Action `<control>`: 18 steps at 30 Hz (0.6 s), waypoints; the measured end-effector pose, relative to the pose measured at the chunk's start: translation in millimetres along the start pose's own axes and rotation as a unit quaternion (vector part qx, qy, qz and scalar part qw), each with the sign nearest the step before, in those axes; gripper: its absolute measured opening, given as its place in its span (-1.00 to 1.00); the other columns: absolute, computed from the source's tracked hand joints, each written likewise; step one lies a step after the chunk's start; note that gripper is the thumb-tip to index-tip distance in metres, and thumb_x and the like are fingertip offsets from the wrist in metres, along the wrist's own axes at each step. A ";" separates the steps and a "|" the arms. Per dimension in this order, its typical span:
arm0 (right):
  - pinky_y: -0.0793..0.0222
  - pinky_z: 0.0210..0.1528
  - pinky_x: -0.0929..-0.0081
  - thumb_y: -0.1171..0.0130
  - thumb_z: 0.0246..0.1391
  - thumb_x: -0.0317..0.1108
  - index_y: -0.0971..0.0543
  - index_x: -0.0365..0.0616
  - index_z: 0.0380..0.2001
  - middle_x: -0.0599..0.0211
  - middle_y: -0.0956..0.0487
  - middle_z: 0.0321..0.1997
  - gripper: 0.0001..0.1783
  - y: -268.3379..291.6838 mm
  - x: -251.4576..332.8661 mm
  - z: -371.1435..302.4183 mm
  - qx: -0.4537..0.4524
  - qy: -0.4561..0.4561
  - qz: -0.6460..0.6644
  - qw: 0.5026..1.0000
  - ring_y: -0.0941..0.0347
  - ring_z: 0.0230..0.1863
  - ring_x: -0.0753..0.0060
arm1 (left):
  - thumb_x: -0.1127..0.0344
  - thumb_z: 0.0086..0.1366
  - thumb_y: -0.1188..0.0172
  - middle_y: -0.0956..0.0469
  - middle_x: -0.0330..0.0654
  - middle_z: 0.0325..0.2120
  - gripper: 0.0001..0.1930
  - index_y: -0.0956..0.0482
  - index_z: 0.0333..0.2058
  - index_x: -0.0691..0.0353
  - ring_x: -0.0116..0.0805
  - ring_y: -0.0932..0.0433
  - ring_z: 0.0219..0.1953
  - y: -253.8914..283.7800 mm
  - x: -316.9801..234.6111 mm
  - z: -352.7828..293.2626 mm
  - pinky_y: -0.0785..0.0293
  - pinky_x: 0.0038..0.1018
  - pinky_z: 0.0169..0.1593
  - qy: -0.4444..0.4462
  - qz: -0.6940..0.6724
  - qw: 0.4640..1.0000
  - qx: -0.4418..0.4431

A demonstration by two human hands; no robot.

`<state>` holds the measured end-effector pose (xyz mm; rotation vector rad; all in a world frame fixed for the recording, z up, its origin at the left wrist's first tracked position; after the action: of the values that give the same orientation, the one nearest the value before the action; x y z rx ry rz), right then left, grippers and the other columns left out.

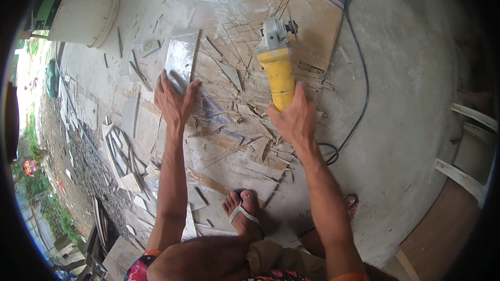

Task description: The person uses a handheld angle grinder to cut and grind rectangular tile pieces on a cluttered floor. They repeatedly pick up tiles, position them, and run the grinder along edges, then set the pieces aside among other cut-offs.

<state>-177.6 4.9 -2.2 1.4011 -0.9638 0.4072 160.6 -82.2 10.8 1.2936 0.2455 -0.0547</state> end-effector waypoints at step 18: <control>-0.52 -0.27 -0.01 -0.43 -0.13 -0.22 -0.43 -0.28 -0.10 -0.18 -0.65 -0.32 -0.43 -3.6 -4.3 -4.1 -0.008 -0.011 -0.022 1.000 -0.65 -0.26 -0.28 | 0.04 0.16 -0.44 -0.61 -0.06 -0.13 -0.18 -0.37 0.22 0.53 -0.35 -0.55 -0.06 70.7 -81.6 -45.4 -0.47 -0.37 0.02 0.160 -0.703 0.637 0.273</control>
<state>-176.1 9.3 -7.3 1.4125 -0.9502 0.3515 86.9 -27.2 83.3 1.3853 1.6302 -1.3438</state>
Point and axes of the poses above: each hand's wrist, its own z-axis towards the middle knuckle, its own y-axis out of the back of the hand, x = y × z, the point moved 9 cm from there along z, towards the middle knuckle
